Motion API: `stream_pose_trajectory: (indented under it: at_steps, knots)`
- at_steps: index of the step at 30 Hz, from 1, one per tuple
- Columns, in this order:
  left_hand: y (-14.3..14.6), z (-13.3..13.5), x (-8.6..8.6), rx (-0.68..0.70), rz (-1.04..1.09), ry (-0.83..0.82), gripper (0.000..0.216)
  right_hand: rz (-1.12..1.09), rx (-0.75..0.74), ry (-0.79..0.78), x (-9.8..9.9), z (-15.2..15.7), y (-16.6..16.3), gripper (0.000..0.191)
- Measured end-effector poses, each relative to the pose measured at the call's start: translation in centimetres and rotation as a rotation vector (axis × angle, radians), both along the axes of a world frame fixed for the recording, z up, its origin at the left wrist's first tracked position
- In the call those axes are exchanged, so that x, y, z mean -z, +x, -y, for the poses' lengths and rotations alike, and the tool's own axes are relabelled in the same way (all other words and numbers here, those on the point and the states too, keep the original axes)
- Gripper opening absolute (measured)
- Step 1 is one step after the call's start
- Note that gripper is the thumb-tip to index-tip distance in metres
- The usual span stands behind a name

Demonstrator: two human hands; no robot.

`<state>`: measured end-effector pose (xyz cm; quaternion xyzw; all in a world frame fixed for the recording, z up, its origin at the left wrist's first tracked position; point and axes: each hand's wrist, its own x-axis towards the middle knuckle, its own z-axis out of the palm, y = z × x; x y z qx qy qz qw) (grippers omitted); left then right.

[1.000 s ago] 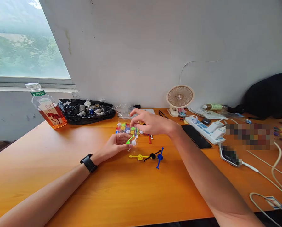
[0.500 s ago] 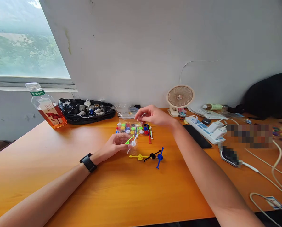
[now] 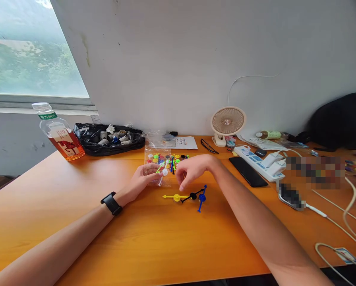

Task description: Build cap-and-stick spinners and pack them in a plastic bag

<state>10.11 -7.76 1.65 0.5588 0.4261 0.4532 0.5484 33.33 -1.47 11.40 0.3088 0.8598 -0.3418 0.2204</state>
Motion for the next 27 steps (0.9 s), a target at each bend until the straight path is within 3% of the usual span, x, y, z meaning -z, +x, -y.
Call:
stream_pose_trajectory:
  at_steps: [3,7,10,15,19,22,25,27]
  knots:
    - [0.0,-0.1,0.0,-0.008,0.009,0.005,0.044,0.155,-0.075,-0.02,1.2,1.2,-2.4,0.025]
    - [0.0,-0.2,0.1,-0.012,0.0,0.036,0.042,0.162,-0.112,0.013,1.5,2.0,-3.5,0.017]
    - [0.1,0.0,-0.1,0.005,0.007,0.027,0.042,-0.011,-0.115,0.02,0.3,2.1,-2.6,0.015]
    - [0.2,0.5,-0.7,0.09,0.033,0.012,0.041,-0.381,0.004,0.029,-3.3,2.8,-0.1,0.017]
    - [0.2,0.7,-0.5,0.129,-0.038,0.059,0.042,-0.696,0.243,0.401,-5.7,3.8,0.8,0.023]
    - [0.2,0.7,-0.1,0.11,-0.112,0.092,0.048,-0.742,0.38,0.715,-6.1,4.2,0.7,0.022]
    - [0.3,0.8,-0.1,0.108,-0.142,0.132,0.048,-0.649,0.365,0.879,-5.8,4.4,0.1,0.017]
    - [0.3,0.8,-0.1,0.123,-0.147,0.158,0.046,-0.58,0.33,0.896,-5.7,4.5,-0.2,0.016]
